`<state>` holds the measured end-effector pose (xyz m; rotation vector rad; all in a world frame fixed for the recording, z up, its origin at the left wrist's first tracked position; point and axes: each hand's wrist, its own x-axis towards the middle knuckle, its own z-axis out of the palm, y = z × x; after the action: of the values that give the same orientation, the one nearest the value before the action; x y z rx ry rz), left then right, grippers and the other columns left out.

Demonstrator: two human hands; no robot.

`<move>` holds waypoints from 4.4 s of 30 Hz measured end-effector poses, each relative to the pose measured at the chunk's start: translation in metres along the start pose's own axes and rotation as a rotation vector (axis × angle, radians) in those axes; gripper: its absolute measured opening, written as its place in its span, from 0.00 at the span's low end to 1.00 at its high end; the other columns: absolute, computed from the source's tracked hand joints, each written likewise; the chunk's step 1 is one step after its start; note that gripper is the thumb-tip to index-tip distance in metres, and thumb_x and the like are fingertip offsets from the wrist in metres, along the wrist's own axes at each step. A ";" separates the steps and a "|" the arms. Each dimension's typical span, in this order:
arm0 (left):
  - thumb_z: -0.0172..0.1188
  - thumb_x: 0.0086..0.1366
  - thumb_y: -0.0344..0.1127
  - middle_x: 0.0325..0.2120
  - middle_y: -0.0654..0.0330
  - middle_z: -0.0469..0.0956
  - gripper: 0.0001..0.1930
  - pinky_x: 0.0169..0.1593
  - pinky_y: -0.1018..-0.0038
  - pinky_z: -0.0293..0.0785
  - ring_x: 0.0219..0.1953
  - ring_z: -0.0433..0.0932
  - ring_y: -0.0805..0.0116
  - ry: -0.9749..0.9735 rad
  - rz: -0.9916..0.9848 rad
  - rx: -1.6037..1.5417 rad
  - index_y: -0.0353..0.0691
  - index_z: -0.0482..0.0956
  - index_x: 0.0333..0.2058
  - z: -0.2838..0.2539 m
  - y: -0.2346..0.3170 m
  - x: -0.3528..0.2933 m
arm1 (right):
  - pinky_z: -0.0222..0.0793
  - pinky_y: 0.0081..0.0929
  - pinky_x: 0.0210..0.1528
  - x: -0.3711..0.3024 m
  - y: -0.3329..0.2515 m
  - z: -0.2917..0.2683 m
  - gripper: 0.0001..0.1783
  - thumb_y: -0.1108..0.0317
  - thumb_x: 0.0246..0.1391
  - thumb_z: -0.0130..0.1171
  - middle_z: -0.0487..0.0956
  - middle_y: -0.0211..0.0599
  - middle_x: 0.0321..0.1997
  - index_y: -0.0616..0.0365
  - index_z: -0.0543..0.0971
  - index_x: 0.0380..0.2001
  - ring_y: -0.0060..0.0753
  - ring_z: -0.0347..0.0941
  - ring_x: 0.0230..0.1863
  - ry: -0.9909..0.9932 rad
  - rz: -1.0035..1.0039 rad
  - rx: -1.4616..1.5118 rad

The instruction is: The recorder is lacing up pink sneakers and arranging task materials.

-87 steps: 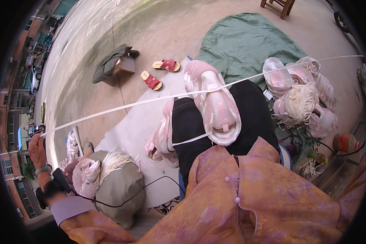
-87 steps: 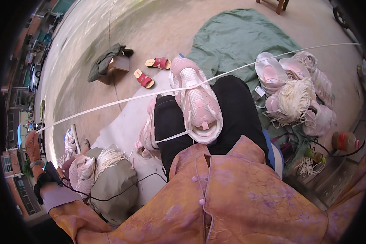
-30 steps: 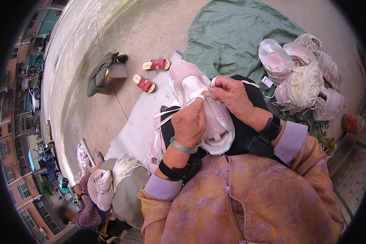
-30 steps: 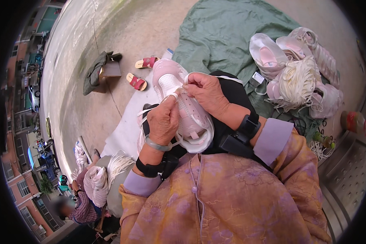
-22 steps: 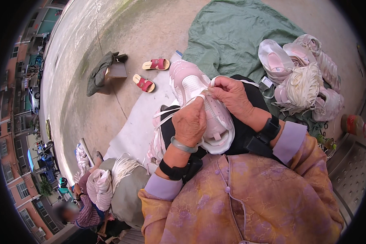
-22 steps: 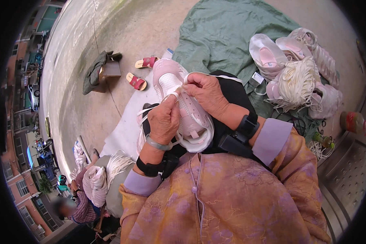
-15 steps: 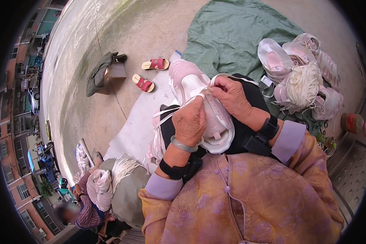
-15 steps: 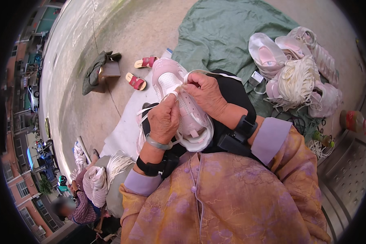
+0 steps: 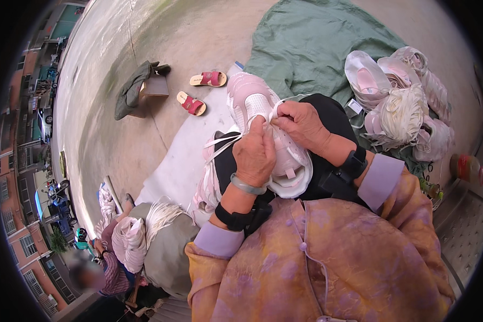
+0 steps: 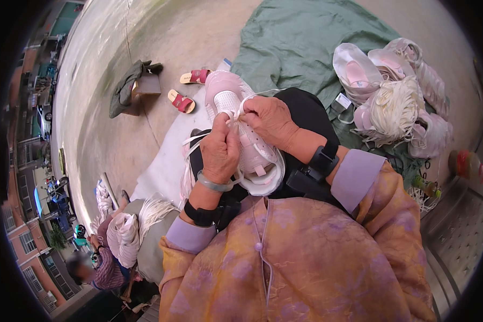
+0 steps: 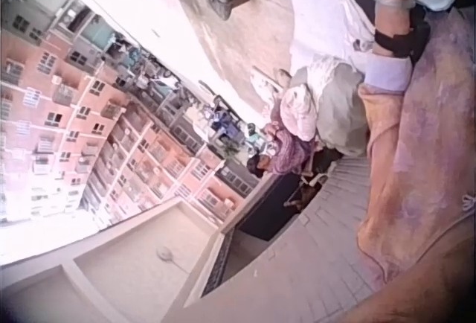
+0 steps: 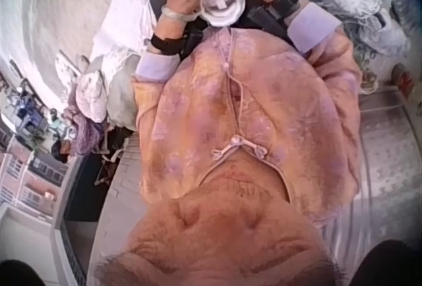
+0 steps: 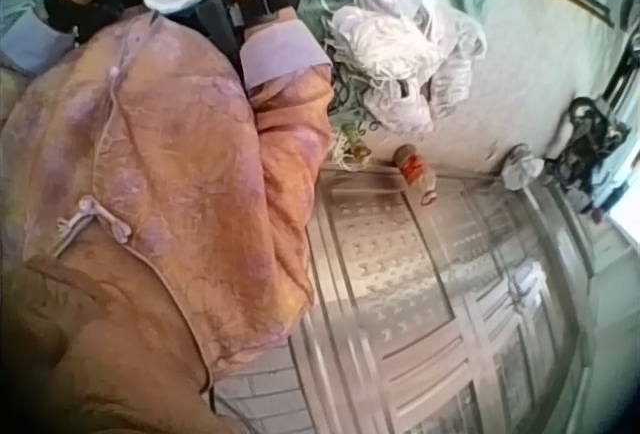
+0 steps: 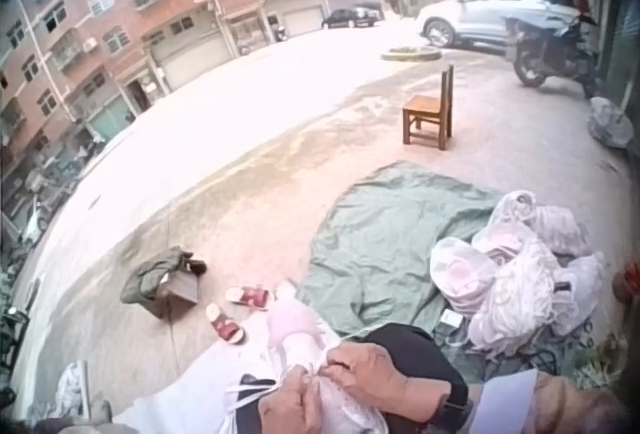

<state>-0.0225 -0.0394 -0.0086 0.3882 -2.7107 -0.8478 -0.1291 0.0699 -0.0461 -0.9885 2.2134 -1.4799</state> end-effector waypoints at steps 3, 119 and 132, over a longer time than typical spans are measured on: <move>0.52 0.60 0.29 0.15 0.57 0.72 0.08 0.22 0.71 0.66 0.18 0.73 0.63 0.106 -0.110 -0.241 0.34 0.72 0.38 -0.004 -0.010 -0.011 | 0.66 0.33 0.30 -0.001 -0.005 -0.003 0.10 0.63 0.45 0.57 0.73 0.42 0.21 0.59 0.74 0.24 0.45 0.71 0.25 -0.005 0.076 0.023; 0.53 0.56 0.27 0.20 0.59 0.75 0.10 0.28 0.79 0.69 0.22 0.71 0.78 -0.013 -0.108 -0.373 0.34 0.76 0.38 -0.004 -0.038 -0.019 | 0.60 0.43 0.40 -0.008 -0.054 0.014 0.04 0.64 0.42 0.54 0.71 0.35 0.30 0.51 0.75 0.23 0.38 0.70 0.33 -0.081 -0.539 -0.970; 0.60 0.51 0.33 0.18 0.59 0.74 0.14 0.28 0.78 0.71 0.20 0.73 0.73 0.082 -0.237 -0.216 0.33 0.73 0.36 -0.009 -0.021 -0.034 | 0.61 0.29 0.28 -0.171 0.045 -0.164 0.08 0.75 0.46 0.55 0.69 0.41 0.28 0.62 0.67 0.19 0.42 0.66 0.26 0.036 -0.001 -0.409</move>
<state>0.0154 -0.0496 -0.0195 0.6880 -2.4981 -1.1477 -0.1191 0.3105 -0.0379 -1.0833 2.6023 -1.0699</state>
